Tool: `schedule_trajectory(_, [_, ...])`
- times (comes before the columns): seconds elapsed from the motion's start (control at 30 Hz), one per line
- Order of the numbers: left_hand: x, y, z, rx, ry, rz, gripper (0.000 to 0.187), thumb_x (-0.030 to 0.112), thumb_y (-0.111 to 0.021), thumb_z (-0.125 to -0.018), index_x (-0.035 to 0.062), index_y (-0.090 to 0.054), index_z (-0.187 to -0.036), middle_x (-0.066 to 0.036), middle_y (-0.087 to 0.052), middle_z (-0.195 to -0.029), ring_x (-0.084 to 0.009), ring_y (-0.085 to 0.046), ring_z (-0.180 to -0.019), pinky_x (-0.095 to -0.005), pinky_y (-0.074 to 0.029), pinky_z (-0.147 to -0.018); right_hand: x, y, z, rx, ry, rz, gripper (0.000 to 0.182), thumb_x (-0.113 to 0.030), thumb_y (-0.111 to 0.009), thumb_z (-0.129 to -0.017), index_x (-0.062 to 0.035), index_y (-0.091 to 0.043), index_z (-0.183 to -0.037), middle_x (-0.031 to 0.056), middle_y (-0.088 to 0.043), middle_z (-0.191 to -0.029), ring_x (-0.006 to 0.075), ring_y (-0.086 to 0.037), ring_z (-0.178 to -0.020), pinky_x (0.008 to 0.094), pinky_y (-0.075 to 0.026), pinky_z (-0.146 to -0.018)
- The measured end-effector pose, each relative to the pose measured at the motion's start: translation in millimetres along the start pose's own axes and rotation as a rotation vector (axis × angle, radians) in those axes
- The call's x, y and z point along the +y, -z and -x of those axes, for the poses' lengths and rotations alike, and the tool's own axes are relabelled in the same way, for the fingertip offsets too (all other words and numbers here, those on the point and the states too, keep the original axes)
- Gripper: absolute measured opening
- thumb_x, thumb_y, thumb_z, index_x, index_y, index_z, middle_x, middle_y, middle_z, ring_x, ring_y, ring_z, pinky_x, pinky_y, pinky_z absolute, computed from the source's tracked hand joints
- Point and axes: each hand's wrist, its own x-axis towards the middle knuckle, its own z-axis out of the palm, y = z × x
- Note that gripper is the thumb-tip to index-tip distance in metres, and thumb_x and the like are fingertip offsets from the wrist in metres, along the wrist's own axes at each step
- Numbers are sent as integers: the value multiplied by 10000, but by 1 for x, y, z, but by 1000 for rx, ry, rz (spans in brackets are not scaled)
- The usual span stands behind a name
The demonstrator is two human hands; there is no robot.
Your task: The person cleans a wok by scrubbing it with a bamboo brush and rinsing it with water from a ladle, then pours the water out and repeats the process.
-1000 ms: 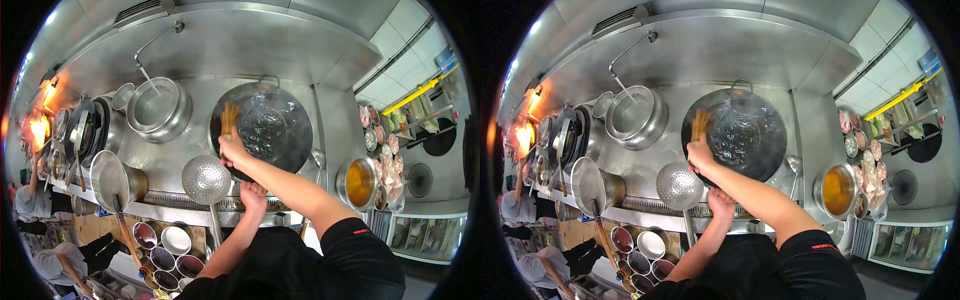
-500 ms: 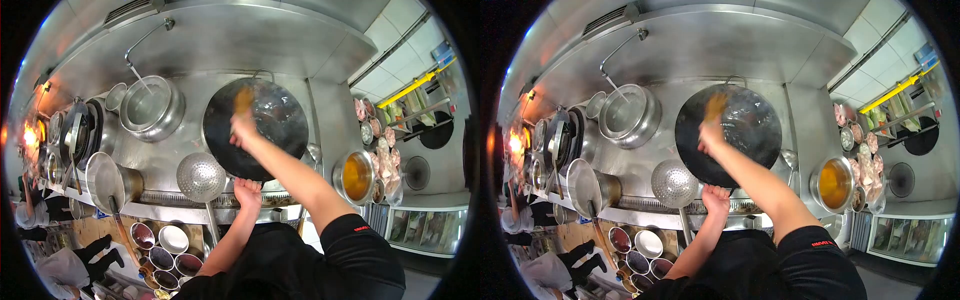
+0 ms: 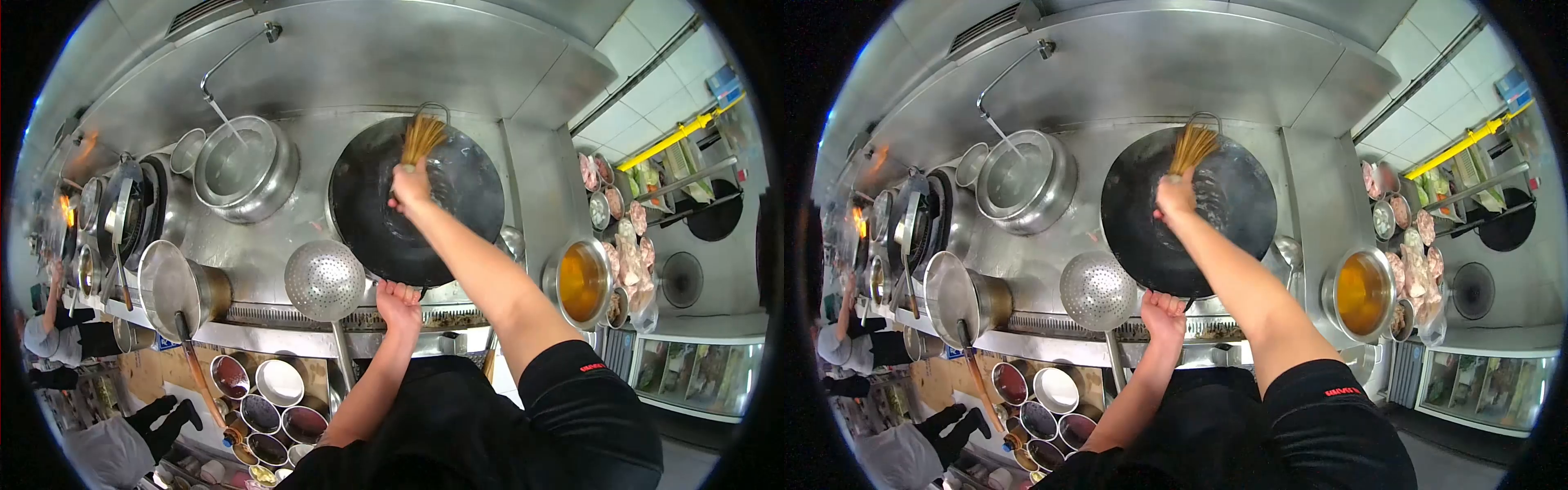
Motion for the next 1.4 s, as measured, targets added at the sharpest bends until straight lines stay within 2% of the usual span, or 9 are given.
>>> schedule_trajectory(0.07, [-6,-5,1,1,-1,3,462,346,-365,-1094,199,-294,-663,27,-195,-515,-146,-173,-438,-337,-230,-460,21,-19,42,-296,-255,41,618,-212,-536,-978,-113,-286,-1534,139,-584,-630,241,-552,-372,374,-395,-289])
schedule_trajectory(0.2, [-4,-4,0,-31,-42,-5,469,377,-352,-1101,189,-290,-677,22,-204,-528,-152,-193,-446,-341,-251,-472,12,9,6,-307,-225,167,397,-248,-517,-999,-71,-396,-1334,151,-599,-636,228,-562,-384,373,-399,-302])
schedule_trajectory(0.37, [-12,-7,7,-6,0,7,456,363,-347,-1102,192,-292,-682,36,-185,-532,-143,-184,-456,-333,-226,-466,12,-6,24,-273,-216,105,596,-193,-501,-981,-151,-282,-1534,140,-573,-604,239,-569,-383,364,-403,-295])
schedule_trajectory(0.47, [-6,-5,1,-19,-6,11,453,373,-352,-1097,195,-293,-685,36,-185,-532,-141,-182,-457,-330,-222,-467,14,7,22,-322,-204,183,371,-196,-538,-956,-101,-466,-1307,147,-568,-616,225,-560,-375,357,-361,-291])
schedule_trajectory(0.87, [-12,-7,4,2,-14,24,445,363,-354,-1104,190,-302,-697,24,-208,-538,-148,-200,-464,-332,-243,-488,19,10,18,-181,-121,232,556,-232,-534,-955,-100,-357,-1465,128,-606,-678,242,-617,-426,371,-412,-308])
schedule_trajectory(1.0, [-16,-2,2,-10,25,48,461,384,-325,-1110,192,-318,-691,25,-213,-512,-155,-205,-446,-338,-252,-485,7,20,54,-413,-88,391,587,-254,-553,-954,-96,-357,-1484,166,-660,-760,249,-606,-416,377,-436,-323])
schedule_trajectory(1.07, [-14,4,-3,-30,17,34,464,388,-325,-1111,193,-317,-690,26,-211,-514,-153,-200,-448,-336,-250,-490,22,32,-31,-109,55,127,505,-240,-558,-950,-83,-397,-1402,150,-624,-716,261,-608,-423,394,-429,-317])
schedule_trajectory(1.27, [-22,-5,6,40,31,55,470,348,-330,-1100,203,-294,-654,24,-207,-508,-148,-182,-439,-335,-237,-471,-3,6,67,-399,-150,334,476,-236,-551,-965,-69,-393,-1382,131,-574,-635,248,-589,-398,370,-387,-300])
schedule_trajectory(1.4, [-13,0,0,-26,-6,1,482,375,-305,-1107,193,-289,-661,21,-195,-504,-157,-179,-440,-345,-249,-476,26,-8,-11,-161,-107,-9,354,-269,-532,-981,-49,-451,-1247,142,-577,-633,240,-589,-396,379,-379,-284])
